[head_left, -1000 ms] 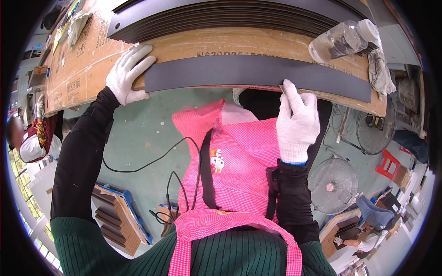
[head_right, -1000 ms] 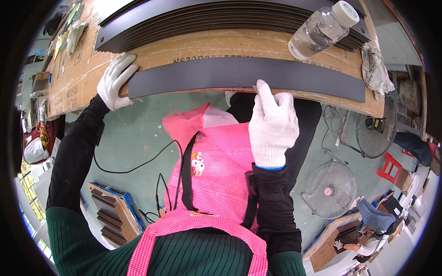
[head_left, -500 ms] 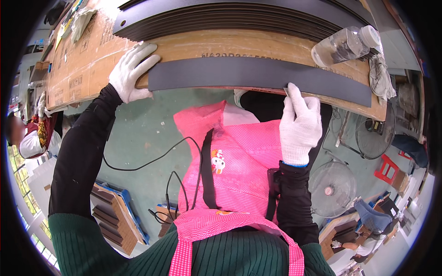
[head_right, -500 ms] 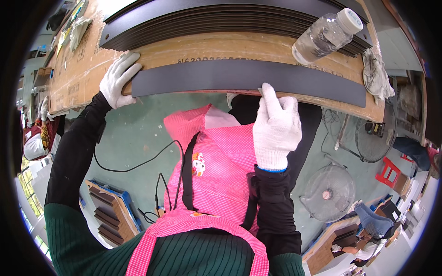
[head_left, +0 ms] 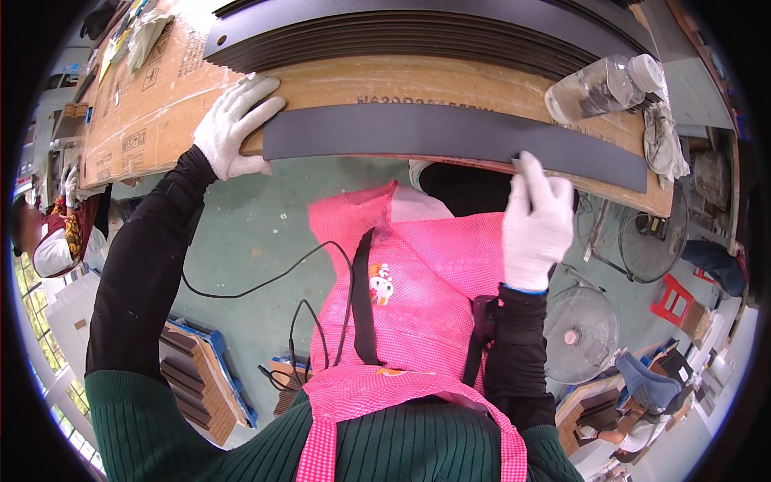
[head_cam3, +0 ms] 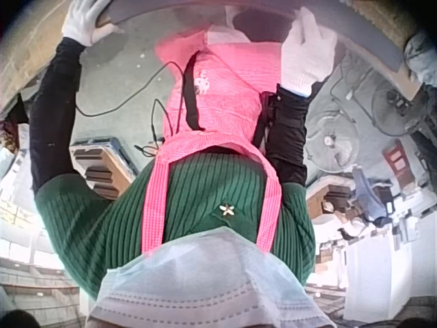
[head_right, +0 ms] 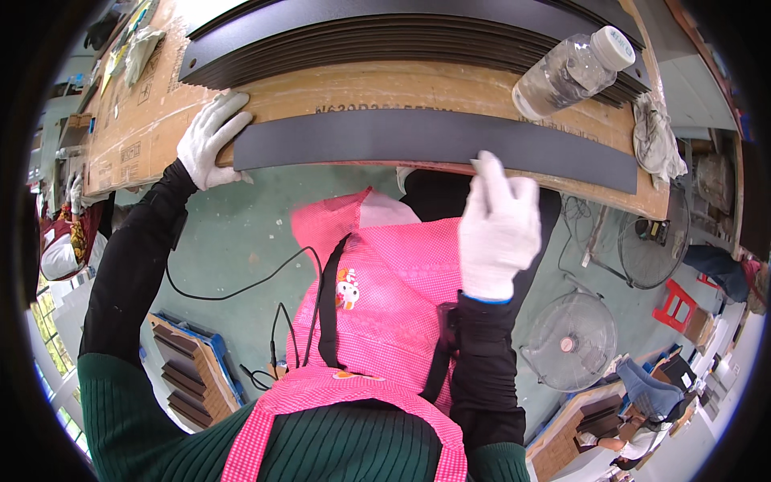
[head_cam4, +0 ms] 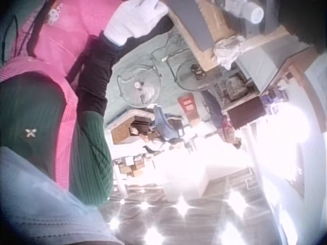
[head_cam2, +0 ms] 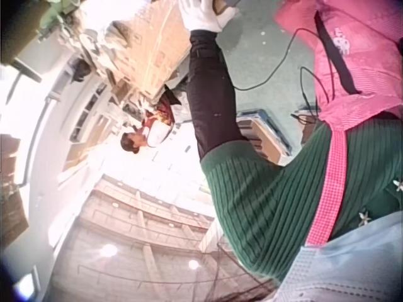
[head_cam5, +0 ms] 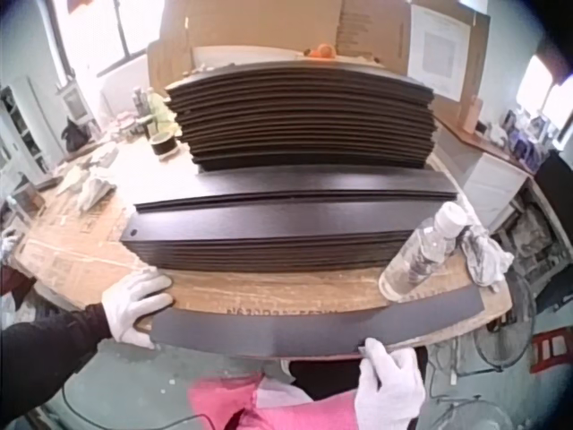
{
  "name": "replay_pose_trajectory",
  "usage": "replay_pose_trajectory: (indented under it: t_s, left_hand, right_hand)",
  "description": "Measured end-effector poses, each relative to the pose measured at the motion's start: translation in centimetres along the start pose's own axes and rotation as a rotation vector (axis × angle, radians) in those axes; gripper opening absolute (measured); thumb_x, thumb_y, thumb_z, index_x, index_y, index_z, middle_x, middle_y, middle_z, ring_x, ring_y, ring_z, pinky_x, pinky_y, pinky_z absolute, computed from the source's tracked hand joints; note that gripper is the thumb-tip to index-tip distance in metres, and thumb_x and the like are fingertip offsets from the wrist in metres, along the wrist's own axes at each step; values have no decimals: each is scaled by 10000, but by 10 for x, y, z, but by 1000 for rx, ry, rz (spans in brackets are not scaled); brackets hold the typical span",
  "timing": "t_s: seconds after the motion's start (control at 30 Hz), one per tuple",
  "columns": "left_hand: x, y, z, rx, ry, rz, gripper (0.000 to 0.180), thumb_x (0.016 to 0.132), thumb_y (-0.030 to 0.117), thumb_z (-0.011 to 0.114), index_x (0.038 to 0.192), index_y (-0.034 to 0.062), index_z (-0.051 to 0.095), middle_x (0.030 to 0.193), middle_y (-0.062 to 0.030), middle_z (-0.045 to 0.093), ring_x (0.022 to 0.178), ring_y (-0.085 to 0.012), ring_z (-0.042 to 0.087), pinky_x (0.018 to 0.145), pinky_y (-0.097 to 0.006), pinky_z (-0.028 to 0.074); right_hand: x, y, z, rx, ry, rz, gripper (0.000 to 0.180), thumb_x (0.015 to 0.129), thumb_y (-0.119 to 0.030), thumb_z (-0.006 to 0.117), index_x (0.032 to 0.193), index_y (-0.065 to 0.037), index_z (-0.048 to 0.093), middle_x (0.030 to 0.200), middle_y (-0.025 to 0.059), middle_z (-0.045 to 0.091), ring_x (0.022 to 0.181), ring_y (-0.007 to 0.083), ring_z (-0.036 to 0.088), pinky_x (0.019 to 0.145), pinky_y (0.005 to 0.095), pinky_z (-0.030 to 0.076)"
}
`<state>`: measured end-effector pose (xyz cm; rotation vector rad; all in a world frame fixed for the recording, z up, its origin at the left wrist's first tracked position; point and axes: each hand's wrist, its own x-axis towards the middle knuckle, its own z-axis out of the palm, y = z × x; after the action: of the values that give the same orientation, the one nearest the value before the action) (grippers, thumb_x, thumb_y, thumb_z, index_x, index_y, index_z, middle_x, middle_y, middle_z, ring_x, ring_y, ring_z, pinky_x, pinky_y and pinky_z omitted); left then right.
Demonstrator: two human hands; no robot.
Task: Wiping and sanding black wooden slats on a factory workbench.
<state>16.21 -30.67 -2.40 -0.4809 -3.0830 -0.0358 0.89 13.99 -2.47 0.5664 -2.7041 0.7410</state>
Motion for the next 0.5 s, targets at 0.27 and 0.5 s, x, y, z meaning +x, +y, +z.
replay_pose_trajectory:
  t_s: [0.27,0.5]
  left_hand:
    - [0,14,-10,-98,27,-67,1001,606,403,888,1495,94,547,1595,-215,478,1471,-475,442,1235,-575,361]
    - [2,4,2,-55,21,-36,1047,581,416,900,1497,62,536,1584,-259,473,1471,-490,442,1245,-586,337]
  right_hand:
    - [19,-62,-11,731,-224,328,365,964,-92,739,1325,-39,724,1153,136,733,997,216,717,930,329,558]
    - [32,-164,97,1861,-910,638,261,1095,-183,585,1163,47,689,1208,155,703,1153,250,692,1026,412,577]
